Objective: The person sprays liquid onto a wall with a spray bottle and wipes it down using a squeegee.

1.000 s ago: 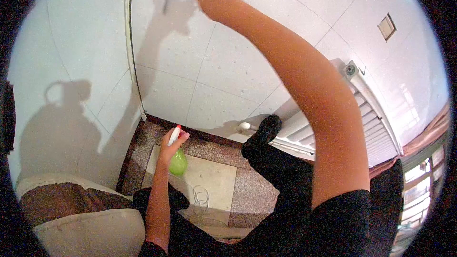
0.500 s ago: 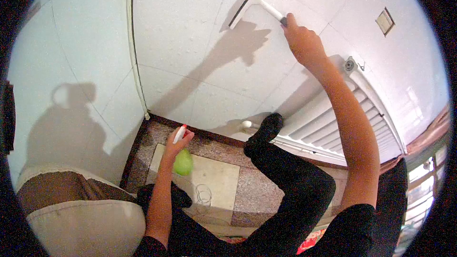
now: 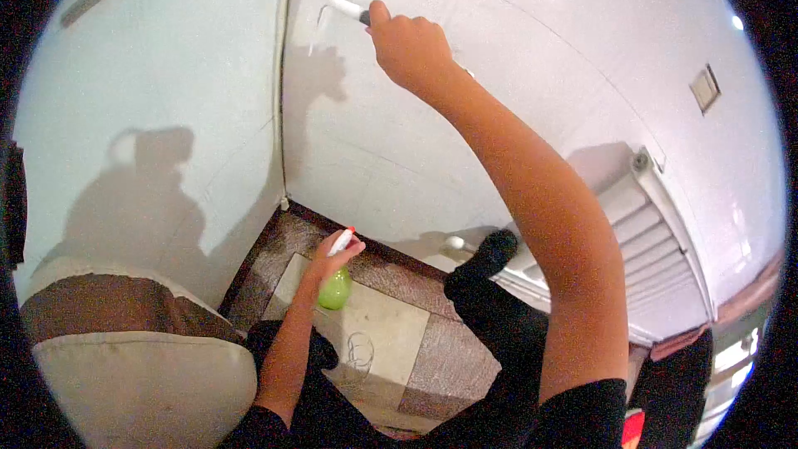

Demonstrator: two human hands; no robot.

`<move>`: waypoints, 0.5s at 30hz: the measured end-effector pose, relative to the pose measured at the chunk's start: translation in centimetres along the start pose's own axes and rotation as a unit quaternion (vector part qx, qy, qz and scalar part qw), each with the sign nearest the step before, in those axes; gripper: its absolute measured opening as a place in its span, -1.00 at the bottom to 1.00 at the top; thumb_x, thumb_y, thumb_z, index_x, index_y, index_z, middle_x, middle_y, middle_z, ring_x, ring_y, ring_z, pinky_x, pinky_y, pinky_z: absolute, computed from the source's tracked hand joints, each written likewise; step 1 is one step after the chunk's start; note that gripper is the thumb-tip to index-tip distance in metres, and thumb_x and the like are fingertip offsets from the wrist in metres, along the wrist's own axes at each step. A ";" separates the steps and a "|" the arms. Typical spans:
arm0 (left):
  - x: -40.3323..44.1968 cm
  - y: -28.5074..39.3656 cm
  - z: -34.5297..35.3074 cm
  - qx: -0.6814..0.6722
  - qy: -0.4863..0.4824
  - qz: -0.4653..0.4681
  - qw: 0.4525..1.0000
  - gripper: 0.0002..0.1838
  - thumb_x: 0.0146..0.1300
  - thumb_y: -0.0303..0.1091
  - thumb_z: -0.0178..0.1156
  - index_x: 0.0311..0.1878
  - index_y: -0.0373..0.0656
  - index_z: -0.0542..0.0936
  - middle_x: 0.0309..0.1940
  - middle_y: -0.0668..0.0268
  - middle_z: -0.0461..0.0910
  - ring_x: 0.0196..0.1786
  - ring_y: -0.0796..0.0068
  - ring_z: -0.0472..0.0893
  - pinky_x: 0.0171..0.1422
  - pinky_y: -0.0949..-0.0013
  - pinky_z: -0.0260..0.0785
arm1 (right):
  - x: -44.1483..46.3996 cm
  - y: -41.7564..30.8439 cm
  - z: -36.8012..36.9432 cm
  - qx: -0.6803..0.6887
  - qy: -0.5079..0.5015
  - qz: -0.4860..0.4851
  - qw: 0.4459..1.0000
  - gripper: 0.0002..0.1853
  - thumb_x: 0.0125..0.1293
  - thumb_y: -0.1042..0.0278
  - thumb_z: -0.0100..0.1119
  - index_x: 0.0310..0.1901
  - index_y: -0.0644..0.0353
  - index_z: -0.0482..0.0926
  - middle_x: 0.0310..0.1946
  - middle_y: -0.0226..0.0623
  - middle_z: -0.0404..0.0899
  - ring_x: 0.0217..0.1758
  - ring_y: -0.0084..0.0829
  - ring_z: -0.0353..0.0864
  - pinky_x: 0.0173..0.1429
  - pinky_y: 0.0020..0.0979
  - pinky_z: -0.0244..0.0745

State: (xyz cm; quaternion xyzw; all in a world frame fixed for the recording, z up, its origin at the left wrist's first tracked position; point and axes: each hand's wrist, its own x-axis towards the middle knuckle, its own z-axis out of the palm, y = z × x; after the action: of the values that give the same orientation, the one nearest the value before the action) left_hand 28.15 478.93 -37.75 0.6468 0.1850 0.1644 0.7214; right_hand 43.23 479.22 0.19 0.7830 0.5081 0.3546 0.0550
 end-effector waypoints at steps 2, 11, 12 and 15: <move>0.3 -0.8 -0.3 -0.014 0.011 0.029 0.999 -0.68 0.12 -0.16 0.42 -0.24 -0.20 0.60 -0.40 0.38 0.57 -0.32 0.59 0.49 -0.22 0.44 0.36 | 2.6 -1.4 0.9 0.021 0.025 -0.029 0.999 -0.71 0.52 0.12 -0.16 -0.01 0.19 0.32 -0.54 -0.13 0.59 -0.55 -0.18 0.63 -0.52 -0.17 0.51; 0.7 -1.6 0.3 0.006 0.037 0.019 0.999 -0.63 0.12 -0.08 0.40 -0.21 -0.20 0.61 -0.38 0.36 0.60 -0.30 0.55 0.52 -0.19 0.42 0.36 | 7.9 -5.2 3.9 0.011 0.054 -0.061 0.997 -0.73 0.49 0.13 -0.11 -0.05 0.19 0.36 -0.50 -0.10 0.62 -0.51 -0.11 0.64 -0.43 -0.12 0.53; 0.7 -1.9 0.3 0.004 0.042 0.017 0.999 -0.63 0.12 -0.08 0.40 -0.21 -0.20 0.61 -0.38 0.36 0.60 -0.30 0.55 0.52 -0.19 0.42 0.36 | 7.7 -5.2 3.7 0.014 0.053 -0.065 0.996 -0.73 0.49 0.13 -0.11 -0.05 0.19 0.36 -0.50 -0.10 0.62 -0.51 -0.11 0.64 -0.43 -0.12 0.53; 1.0 -2.4 0.4 -0.037 0.025 0.014 0.999 -0.61 0.11 -0.08 0.41 -0.22 -0.21 0.61 -0.36 0.34 0.61 -0.29 0.55 0.52 -0.18 0.43 0.37 | 5.9 -4.5 2.9 0.011 0.017 -0.068 0.997 -0.71 0.49 0.11 -0.11 -0.05 0.19 0.36 -0.52 -0.11 0.62 -0.53 -0.11 0.64 -0.46 -0.14 0.52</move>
State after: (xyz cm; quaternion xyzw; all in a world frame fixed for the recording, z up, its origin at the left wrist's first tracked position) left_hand 29.23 478.77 -40.11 0.6176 0.1881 0.1975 0.7377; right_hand 42.95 487.09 -0.97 0.7413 0.5648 0.3573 0.0618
